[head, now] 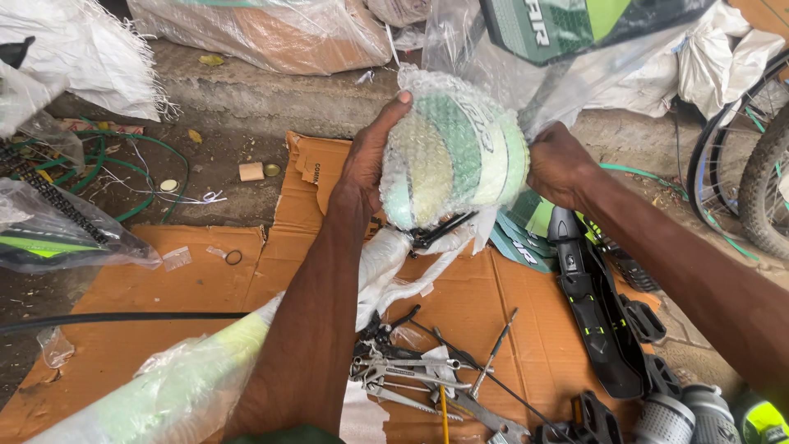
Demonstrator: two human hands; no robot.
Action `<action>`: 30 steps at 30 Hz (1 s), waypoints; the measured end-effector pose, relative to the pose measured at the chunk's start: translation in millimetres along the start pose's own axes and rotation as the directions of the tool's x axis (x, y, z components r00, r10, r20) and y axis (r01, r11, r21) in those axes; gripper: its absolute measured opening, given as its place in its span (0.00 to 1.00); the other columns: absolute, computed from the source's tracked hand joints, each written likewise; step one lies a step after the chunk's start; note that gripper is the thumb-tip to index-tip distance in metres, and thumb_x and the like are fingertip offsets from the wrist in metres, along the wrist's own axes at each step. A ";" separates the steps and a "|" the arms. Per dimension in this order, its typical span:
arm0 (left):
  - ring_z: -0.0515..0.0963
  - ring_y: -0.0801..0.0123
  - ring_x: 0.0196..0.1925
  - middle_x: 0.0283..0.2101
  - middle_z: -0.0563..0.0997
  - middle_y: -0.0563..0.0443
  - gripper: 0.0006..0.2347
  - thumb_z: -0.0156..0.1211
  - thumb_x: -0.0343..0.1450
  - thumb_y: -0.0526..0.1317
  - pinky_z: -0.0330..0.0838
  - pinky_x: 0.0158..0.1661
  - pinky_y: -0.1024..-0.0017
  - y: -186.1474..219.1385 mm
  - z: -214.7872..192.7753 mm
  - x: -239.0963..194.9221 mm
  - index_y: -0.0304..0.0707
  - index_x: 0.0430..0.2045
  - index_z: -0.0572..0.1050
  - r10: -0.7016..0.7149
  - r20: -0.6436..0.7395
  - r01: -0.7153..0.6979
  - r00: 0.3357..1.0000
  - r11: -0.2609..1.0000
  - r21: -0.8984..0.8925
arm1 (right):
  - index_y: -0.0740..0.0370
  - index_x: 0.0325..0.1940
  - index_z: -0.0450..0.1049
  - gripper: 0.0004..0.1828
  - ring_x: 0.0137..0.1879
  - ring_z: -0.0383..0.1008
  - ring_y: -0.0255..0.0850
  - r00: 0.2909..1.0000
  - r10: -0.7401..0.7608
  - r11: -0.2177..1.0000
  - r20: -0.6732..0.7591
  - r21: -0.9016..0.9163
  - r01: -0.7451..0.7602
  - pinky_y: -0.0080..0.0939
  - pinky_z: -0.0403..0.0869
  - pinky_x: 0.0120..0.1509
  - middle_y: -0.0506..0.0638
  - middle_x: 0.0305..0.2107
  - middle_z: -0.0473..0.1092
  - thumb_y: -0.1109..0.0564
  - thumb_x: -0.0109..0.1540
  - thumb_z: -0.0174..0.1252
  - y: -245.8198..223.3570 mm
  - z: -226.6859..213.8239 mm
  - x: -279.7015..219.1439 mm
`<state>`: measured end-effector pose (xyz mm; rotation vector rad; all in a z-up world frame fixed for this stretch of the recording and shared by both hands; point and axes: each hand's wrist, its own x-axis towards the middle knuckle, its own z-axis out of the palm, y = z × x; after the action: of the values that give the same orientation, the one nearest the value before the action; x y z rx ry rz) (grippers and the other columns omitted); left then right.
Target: The person assembles a bicycle by attaching the handlebar stem to the frame using a wrench. They tighten the bolts on the stem and adjust the handlebar position while working on a cardboard surface with tools and parts nearby.
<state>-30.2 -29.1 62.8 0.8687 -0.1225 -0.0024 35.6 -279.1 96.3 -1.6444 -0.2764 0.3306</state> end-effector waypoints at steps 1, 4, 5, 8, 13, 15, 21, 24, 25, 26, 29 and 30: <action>0.82 0.57 0.51 0.54 0.79 0.37 0.36 0.71 0.61 0.57 0.81 0.50 0.60 2.5 -4.1 3.7 0.33 0.59 0.71 0.003 0.007 -0.003 1.000 1.000 0.018 | 0.77 0.58 0.70 0.20 0.55 0.77 0.48 1.000 -0.012 0.997 -0.010 -0.078 0.012 0.46 0.75 0.57 0.64 0.54 0.74 0.74 0.60 0.52 -5.2 1.4 2.8; 0.82 0.58 0.49 0.52 0.80 0.39 0.33 0.70 0.61 0.56 0.81 0.49 0.61 -4.8 -16.2 13.5 0.33 0.57 0.73 -0.049 0.032 0.051 0.998 0.997 -0.055 | 0.74 0.58 0.71 0.23 0.55 0.77 0.46 0.999 -0.011 0.960 -0.039 -0.281 -0.001 0.43 0.76 0.58 0.61 0.53 0.74 0.73 0.57 0.57 -10.6 -5.6 -4.3; 0.82 0.59 0.49 0.52 0.80 0.40 0.32 0.70 0.63 0.55 0.80 0.50 0.62 -6.8 -19.8 19.3 0.32 0.57 0.73 -0.051 0.052 0.054 0.997 0.997 -0.057 | 0.73 0.58 0.72 0.24 0.55 0.78 0.45 0.999 -0.010 0.939 -0.044 -0.345 -0.006 0.42 0.77 0.60 0.60 0.53 0.75 0.72 0.56 0.59 -13.9 -8.6 -5.3; 0.79 0.61 0.53 0.55 0.78 0.44 0.32 0.68 0.65 0.56 0.76 0.52 0.64 -13.0 -31.7 35.0 0.35 0.60 0.70 -0.042 0.003 0.041 0.999 0.997 0.070 | 0.69 0.60 0.72 0.20 0.54 0.77 0.48 0.988 0.052 0.791 -0.143 -0.598 -0.129 0.42 0.73 0.65 0.63 0.50 0.75 0.62 0.64 0.58 -22.0 -14.8 -7.5; 0.70 0.46 0.66 0.65 0.69 0.32 0.38 0.66 0.70 0.58 0.70 0.63 0.54 -34.0 -53.7 43.0 0.27 0.68 0.64 0.110 0.299 -0.132 0.948 0.990 0.054 | 0.67 0.57 0.76 0.17 0.50 0.78 0.49 0.982 0.094 0.586 -0.162 -0.789 -0.186 0.46 0.76 0.59 0.62 0.48 0.76 0.57 0.66 0.59 -6.5 -19.0 -20.0; 0.64 0.59 0.74 0.73 0.62 0.45 0.40 0.58 0.71 0.65 0.65 0.71 0.59 -36.3 -61.6 32.2 0.37 0.73 0.60 0.411 0.602 -0.513 0.684 0.858 -0.003 | 0.65 0.58 0.75 0.18 0.47 0.80 0.47 0.992 0.028 0.706 -0.121 -0.700 -0.105 0.46 0.79 0.55 0.60 0.48 0.77 0.61 0.63 0.59 -5.8 -17.0 -21.8; 0.69 0.49 0.71 0.70 0.66 0.34 0.44 0.56 0.63 0.69 0.68 0.65 0.54 -24.8 -40.0 17.6 0.35 0.67 0.61 0.153 0.309 -0.265 0.939 0.894 0.360 | 0.67 0.57 0.76 0.19 0.46 0.80 0.45 0.993 -0.061 0.697 -0.098 -0.716 -0.028 0.44 0.79 0.52 0.60 0.47 0.77 0.65 0.61 0.62 -3.2 -12.1 -19.5; 0.74 0.44 0.66 0.67 0.69 0.30 0.48 0.61 0.56 0.69 0.74 0.59 0.49 -12.8 -19.8 20.1 0.36 0.67 0.60 -0.054 0.098 0.014 0.994 0.930 0.367 | 0.67 0.58 0.75 0.20 0.46 0.80 0.45 0.995 -0.079 0.706 -0.060 -0.708 0.014 0.44 0.79 0.52 0.60 0.47 0.77 0.64 0.61 0.62 -2.5 -14.9 -16.8; 0.74 0.44 0.65 0.67 0.68 0.29 0.49 0.61 0.55 0.70 0.74 0.58 0.49 -9.9 -16.6 18.8 0.37 0.67 0.60 -0.067 0.059 0.041 0.996 0.928 0.369 | 0.68 0.58 0.75 0.20 0.46 0.80 0.46 0.997 -0.063 0.727 -0.048 -0.687 0.013 0.45 0.79 0.52 0.60 0.46 0.77 0.65 0.60 0.61 -2.0 -15.0 -16.0; 0.74 0.45 0.63 0.66 0.70 0.31 0.48 0.60 0.55 0.70 0.73 0.57 0.50 -7.3 -15.6 16.7 0.37 0.66 0.62 -0.066 0.021 0.052 0.998 0.917 0.397 | 0.68 0.57 0.75 0.20 0.46 0.80 0.47 0.998 -0.047 0.748 -0.032 -0.663 0.014 0.47 0.80 0.52 0.61 0.46 0.78 0.65 0.60 0.60 -1.7 -13.5 -14.3; 0.77 0.49 0.58 0.61 0.74 0.34 0.44 0.60 0.56 0.68 0.73 0.53 0.54 -3.2 -14.7 16.5 0.35 0.63 0.67 -0.070 -0.036 0.078 0.997 0.914 0.397 | 0.70 0.58 0.75 0.20 0.47 0.80 0.50 0.992 0.059 0.641 -0.110 -0.757 -0.122 0.48 0.78 0.57 0.65 0.46 0.77 0.63 0.62 0.61 -8.0 -14.8 -10.3; 0.78 0.50 0.57 0.59 0.76 0.34 0.43 0.62 0.56 0.67 0.74 0.52 0.55 -6.6 -15.4 14.8 0.33 0.61 0.69 -0.079 -0.026 0.084 0.997 0.935 0.345 | 0.72 0.58 0.75 0.20 0.49 0.80 0.50 0.992 0.094 0.682 -0.085 -0.721 -0.126 0.47 0.78 0.59 0.65 0.47 0.77 0.62 0.62 0.61 -9.5 -17.5 -12.9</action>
<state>-13.5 -22.4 49.5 1.2258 -0.0765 -0.0550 30.3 -299.1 107.9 -2.4720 -0.2970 0.2913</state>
